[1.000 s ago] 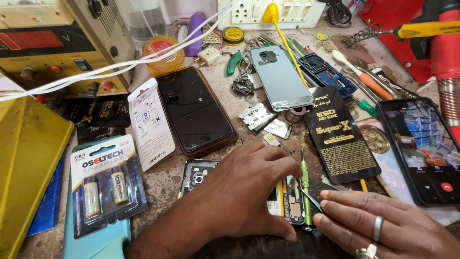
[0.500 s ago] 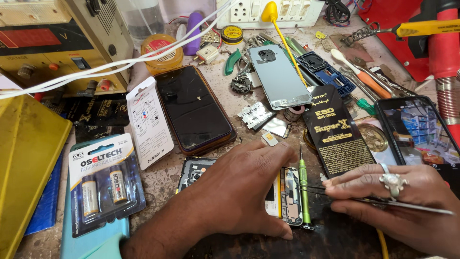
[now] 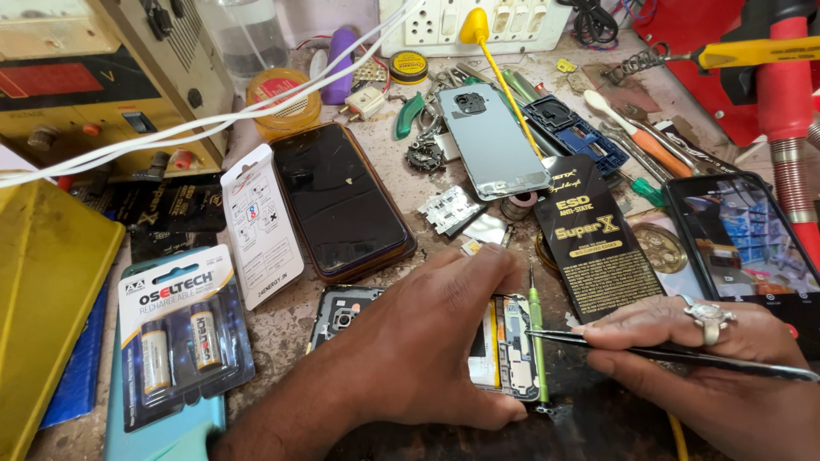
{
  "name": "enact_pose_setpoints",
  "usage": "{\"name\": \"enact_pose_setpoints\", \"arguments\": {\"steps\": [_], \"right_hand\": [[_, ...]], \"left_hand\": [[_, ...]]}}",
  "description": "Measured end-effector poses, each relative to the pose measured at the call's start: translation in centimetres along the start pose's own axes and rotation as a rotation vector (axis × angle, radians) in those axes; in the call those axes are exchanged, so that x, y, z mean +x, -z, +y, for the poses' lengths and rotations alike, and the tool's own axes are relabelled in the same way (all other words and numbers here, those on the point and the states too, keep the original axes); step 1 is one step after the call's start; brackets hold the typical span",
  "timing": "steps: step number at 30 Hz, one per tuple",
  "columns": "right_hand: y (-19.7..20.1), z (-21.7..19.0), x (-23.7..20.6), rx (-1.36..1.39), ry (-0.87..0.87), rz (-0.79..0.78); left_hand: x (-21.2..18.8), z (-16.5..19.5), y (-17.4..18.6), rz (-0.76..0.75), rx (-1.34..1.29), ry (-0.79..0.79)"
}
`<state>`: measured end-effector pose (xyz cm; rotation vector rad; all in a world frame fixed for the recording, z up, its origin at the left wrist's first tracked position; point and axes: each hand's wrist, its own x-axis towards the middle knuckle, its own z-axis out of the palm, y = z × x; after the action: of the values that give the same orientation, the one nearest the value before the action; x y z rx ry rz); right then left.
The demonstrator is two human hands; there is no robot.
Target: The person repairs a smartphone at a cluttered workbench. They pry open the phone's back cover, peel a black adhesive layer from the internal frame, set the cover aside, and use a green spudger and tweezers to work on the exposed internal components, manipulating small parts inside the opened chassis.
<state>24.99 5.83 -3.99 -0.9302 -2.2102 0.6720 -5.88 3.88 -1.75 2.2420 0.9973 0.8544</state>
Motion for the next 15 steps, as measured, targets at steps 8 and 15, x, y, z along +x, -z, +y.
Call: {"name": "enact_pose_setpoints", "arguments": {"steps": [8, 15], "right_hand": [[0.1, -2.2, -0.1, -0.151, 0.106, 0.087], [-0.6, -2.5, -0.4, -0.209, 0.064, 0.145]], "left_hand": [[-0.1, 0.1, -0.4, 0.076, 0.000, -0.027], [-0.1, 0.3, -0.8, 0.105, 0.079, -0.093]]}}
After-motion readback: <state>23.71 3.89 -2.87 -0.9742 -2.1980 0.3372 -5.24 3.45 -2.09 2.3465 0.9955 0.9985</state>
